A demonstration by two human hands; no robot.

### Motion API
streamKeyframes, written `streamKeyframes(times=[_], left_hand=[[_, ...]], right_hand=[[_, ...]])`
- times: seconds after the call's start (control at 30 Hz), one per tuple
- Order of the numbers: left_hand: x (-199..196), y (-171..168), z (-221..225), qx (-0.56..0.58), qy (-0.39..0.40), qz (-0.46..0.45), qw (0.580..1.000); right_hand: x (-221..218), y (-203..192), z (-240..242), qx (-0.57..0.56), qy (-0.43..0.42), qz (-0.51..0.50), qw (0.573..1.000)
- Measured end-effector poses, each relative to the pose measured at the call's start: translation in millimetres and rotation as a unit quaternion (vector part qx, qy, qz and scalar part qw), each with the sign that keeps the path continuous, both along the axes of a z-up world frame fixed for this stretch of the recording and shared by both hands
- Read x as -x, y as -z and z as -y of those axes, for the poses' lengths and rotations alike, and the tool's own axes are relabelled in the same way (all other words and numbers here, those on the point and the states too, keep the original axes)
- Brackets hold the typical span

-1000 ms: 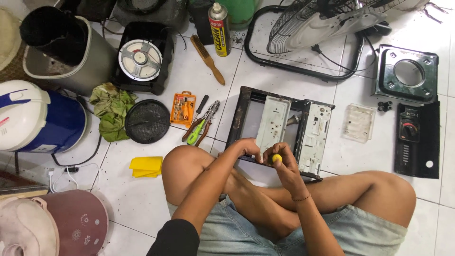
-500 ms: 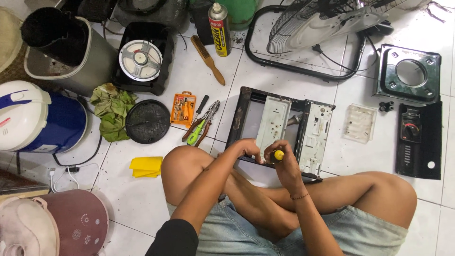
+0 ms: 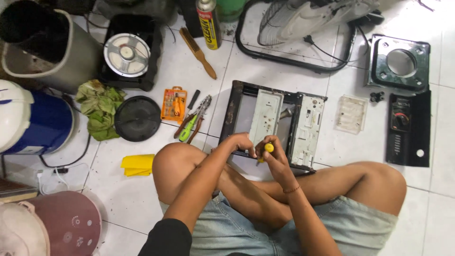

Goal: The person is disassembling a portable stove by using a screwdriver to remove screws from the internal metal frame.

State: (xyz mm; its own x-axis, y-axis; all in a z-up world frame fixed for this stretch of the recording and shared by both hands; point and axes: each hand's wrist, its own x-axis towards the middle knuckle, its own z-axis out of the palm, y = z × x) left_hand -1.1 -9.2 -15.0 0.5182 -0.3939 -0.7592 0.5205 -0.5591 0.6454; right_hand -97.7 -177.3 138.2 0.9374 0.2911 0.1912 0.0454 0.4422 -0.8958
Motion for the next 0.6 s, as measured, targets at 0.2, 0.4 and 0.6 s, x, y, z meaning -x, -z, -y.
streamKeyframes(times=[0.2, 0.4, 0.6], left_hand=[[-12.3, 51.4, 3.4, -0.046, 0.061, 0.045, 0.996], [-5.5, -7.8, 2.6, -0.022, 0.036, 0.023, 0.999], [-7.7, 6.3, 2.4, -0.021, 0.011, 0.026, 0.999]], right_hand=[[5.6, -61.1, 6.8, 0.126, -0.061, 0.028, 0.99], [24.6, -53.8, -15.6, 0.476, -0.166, 0.071, 0.86], [22.3, -28.3, -8.1, 0.607, -0.146, 0.013, 0.781]])
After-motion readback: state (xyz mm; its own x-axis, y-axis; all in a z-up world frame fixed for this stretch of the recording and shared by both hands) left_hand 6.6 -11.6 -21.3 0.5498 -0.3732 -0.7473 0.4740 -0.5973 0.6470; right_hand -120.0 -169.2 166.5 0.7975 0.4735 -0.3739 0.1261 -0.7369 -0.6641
